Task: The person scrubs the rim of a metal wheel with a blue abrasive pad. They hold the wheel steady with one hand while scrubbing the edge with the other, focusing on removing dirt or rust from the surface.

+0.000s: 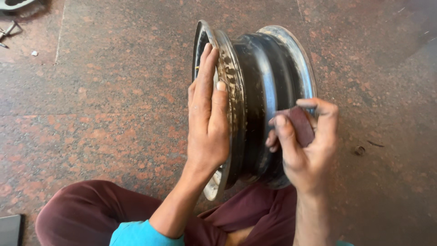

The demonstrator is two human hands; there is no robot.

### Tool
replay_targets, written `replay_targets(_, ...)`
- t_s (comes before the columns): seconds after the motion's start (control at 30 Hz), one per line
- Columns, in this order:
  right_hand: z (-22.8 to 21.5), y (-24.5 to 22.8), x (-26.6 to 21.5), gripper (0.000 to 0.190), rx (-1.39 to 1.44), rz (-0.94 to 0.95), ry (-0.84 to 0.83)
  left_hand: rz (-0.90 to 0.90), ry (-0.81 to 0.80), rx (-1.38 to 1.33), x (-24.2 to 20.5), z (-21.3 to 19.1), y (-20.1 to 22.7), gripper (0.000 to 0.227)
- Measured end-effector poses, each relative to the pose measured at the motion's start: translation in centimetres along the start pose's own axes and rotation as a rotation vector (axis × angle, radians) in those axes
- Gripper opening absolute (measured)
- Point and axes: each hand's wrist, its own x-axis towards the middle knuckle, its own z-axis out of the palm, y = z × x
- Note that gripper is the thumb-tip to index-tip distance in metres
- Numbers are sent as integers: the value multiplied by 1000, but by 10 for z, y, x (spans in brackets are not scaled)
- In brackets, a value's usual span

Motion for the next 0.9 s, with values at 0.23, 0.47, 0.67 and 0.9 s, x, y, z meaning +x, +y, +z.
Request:
replay_targets(0.23,6,-13,-13,26,179,4,-21,31,4,97,-11,-3,7,52)
replay_targets(0.47,39,-21,-18,19,-275,-253,-4,-28,-27,50,-6,-4,6,53)
replay_targets(0.67,49,-32,-13,19,-383,-202,107,24,10,153,-7,0,2,51)
replay_targets(0.9,43,-42,-12,23,-425,-187,55,39,20,153,-6,2,-2,50)
